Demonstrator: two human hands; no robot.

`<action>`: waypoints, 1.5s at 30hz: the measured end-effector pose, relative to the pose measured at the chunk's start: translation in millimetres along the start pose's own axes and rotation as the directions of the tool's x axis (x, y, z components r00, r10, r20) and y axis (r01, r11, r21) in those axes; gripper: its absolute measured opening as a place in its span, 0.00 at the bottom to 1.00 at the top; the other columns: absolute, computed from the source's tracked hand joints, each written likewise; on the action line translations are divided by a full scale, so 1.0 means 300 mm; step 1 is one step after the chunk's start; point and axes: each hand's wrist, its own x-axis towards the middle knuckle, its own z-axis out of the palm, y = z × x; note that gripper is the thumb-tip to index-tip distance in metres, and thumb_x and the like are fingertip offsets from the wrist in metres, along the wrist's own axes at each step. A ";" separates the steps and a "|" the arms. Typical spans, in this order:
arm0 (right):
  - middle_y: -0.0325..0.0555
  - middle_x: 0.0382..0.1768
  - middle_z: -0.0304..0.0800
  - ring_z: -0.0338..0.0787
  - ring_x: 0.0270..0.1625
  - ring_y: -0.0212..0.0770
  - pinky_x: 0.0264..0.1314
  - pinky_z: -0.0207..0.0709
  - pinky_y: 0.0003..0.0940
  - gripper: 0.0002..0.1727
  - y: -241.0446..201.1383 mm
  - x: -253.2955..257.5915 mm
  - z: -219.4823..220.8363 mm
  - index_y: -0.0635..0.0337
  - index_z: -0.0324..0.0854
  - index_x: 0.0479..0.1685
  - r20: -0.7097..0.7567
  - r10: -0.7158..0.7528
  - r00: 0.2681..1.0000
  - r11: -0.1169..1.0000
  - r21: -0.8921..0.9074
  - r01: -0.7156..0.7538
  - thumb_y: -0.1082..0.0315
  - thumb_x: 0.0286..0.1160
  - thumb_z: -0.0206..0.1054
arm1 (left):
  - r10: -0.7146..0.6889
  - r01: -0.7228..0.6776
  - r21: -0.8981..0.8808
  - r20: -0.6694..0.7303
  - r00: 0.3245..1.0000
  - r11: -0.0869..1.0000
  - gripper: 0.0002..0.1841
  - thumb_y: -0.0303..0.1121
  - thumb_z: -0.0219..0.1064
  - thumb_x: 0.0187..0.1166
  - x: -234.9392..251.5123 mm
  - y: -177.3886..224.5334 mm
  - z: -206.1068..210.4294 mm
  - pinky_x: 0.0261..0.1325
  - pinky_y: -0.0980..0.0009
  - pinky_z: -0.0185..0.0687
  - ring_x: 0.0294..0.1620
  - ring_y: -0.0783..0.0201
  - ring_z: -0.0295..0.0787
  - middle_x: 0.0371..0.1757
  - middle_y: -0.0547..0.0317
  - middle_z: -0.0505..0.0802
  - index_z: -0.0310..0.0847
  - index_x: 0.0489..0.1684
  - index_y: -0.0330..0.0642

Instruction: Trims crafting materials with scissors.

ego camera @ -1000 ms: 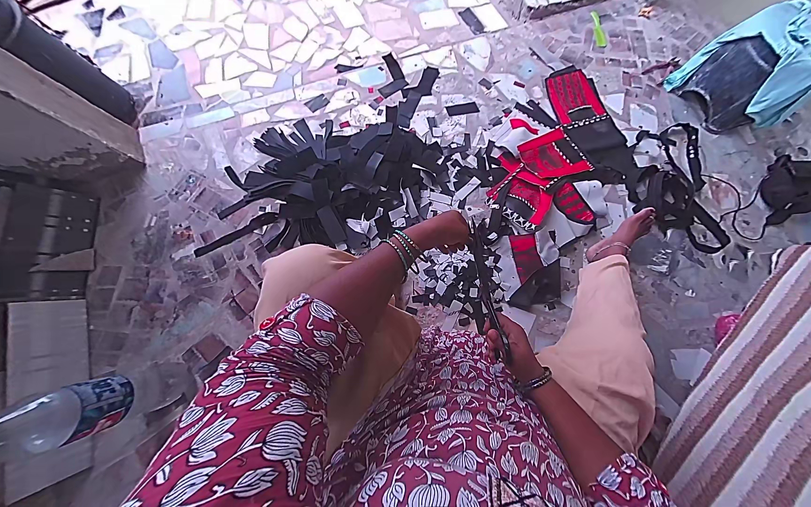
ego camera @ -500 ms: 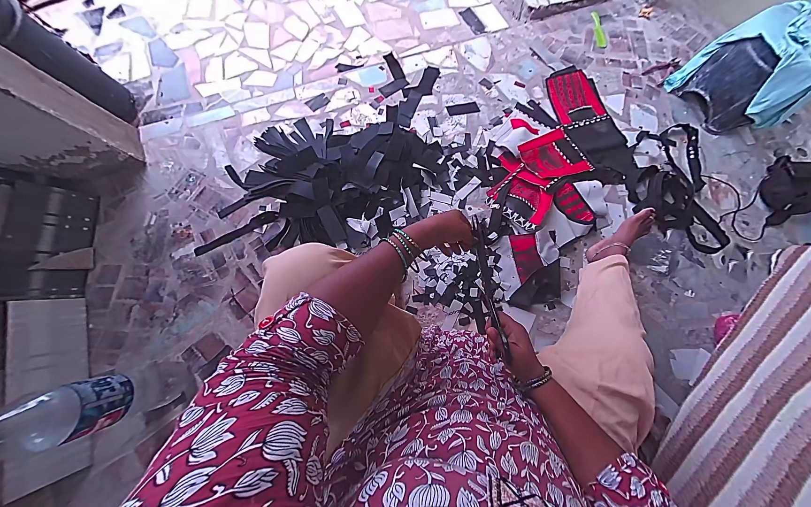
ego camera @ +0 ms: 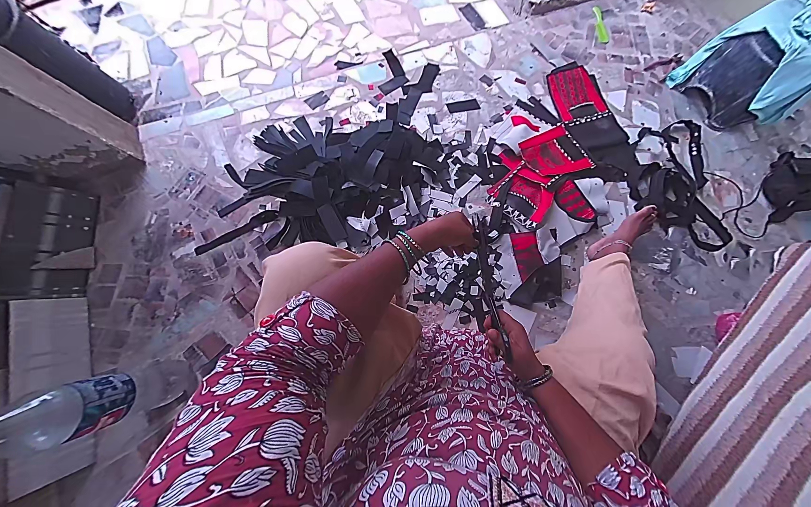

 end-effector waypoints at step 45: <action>0.21 0.19 0.73 0.76 0.18 0.19 0.22 0.75 0.18 0.22 -0.016 -0.001 0.002 0.56 0.74 0.40 -0.006 0.037 0.999 0.999 0.008 -0.037 0.45 0.77 0.67 | 0.031 -0.031 0.003 -0.012 0.999 1.000 0.08 0.27 0.64 0.85 0.003 -0.007 0.003 0.44 0.62 0.82 0.35 0.62 0.83 0.40 0.50 0.89 0.83 0.52 0.31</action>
